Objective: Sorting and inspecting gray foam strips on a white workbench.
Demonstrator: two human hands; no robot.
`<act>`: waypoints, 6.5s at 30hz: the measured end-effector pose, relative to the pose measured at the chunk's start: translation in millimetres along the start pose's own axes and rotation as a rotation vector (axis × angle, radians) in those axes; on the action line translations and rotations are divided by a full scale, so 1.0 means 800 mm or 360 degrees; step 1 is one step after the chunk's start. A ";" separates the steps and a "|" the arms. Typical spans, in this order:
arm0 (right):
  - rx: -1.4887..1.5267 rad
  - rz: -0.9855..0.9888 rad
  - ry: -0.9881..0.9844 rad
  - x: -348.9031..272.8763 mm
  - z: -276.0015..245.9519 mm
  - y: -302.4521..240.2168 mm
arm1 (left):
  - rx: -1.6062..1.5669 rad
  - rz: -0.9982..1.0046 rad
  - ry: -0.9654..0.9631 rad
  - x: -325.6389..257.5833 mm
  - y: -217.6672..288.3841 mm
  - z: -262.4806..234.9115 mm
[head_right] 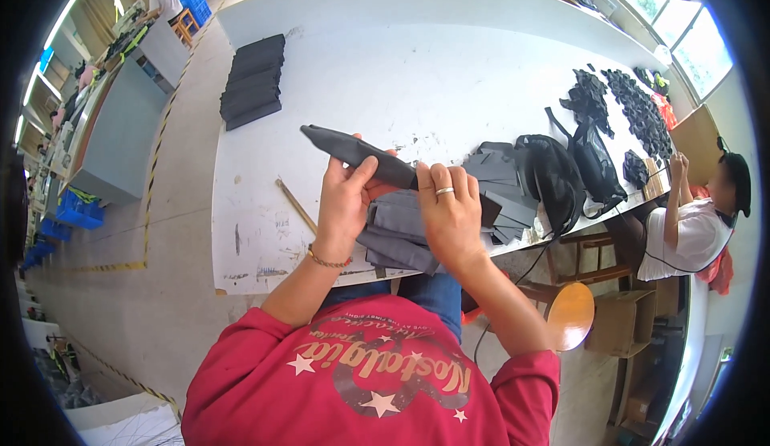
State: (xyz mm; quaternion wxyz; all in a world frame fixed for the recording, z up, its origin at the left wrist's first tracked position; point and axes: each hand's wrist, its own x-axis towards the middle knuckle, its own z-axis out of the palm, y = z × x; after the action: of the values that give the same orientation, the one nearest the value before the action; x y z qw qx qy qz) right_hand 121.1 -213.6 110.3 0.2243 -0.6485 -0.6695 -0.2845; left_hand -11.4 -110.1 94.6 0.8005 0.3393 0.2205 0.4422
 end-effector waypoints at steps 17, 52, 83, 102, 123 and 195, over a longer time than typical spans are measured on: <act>0.0731 0.0351 -0.0101 0.000 0.022 -0.037 | -0.0302 0.0095 -0.0255 0.025 -0.010 -0.019; 0.1004 -0.0087 0.0060 0.017 0.018 -0.003 | -0.0576 0.0188 -0.0283 0.003 -0.029 0.008; 0.2319 0.1530 0.0074 0.009 0.031 -0.040 | -0.0450 0.0266 -0.0554 0.018 -0.016 -0.003; 0.1892 0.1058 0.0503 -0.017 0.041 -0.007 | -0.0187 0.0447 0.0008 0.013 0.009 -0.057; 0.1783 0.1629 0.0231 -0.035 0.034 0.011 | 0.0026 0.0125 0.0396 0.018 -0.006 -0.048; 0.1511 0.0553 -0.1732 -0.041 0.111 0.096 | 0.2356 0.0992 -0.0619 -0.092 -0.174 -0.099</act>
State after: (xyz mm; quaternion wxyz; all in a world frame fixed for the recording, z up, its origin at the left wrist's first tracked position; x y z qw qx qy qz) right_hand 205.8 -178.4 29.9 0.1589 -0.6277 -0.6247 0.4365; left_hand -23.4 -198.4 -57.5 0.2343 0.8949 0.2080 0.3177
